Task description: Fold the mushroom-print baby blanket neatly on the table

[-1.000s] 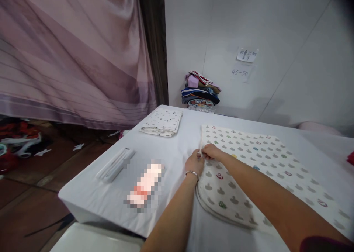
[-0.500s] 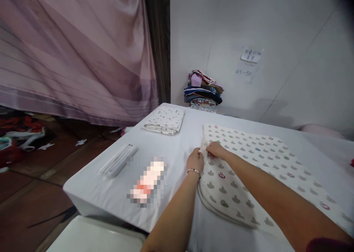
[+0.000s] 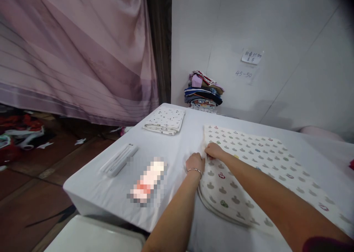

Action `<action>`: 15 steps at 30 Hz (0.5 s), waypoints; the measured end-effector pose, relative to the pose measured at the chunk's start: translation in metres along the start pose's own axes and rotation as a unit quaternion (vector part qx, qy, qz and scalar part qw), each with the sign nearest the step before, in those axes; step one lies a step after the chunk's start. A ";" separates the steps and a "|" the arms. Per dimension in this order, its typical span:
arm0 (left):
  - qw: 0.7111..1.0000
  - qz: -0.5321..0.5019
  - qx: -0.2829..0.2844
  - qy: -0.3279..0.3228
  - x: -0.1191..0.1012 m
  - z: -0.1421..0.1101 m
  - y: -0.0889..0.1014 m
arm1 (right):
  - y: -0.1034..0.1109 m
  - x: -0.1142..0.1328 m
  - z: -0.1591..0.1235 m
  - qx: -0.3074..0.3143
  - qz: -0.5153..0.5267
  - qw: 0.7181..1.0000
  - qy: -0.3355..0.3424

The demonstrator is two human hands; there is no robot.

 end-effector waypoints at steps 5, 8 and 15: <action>1.000 -0.003 0.014 -0.003 -0.001 0.001 -0.001 | 0.001 0.007 0.000 -0.007 -0.053 0.998 0.016; 1.000 -0.008 0.011 -0.005 -0.001 0.001 -0.001 | 0.007 0.011 -0.002 0.002 -0.078 0.997 0.011; 0.999 -0.030 0.008 0.011 0.001 0.002 0.001 | 0.008 0.016 0.006 0.029 -0.129 0.991 -0.021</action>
Point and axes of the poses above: each hand's wrist, its own z-axis towards the middle knuckle, its own y-axis out of the back of the hand, x = y × z, the point moved 7 cm from there along z, towards the middle knuckle, and after that the axes turned 14 degrees about z, right-handed, at the moved point
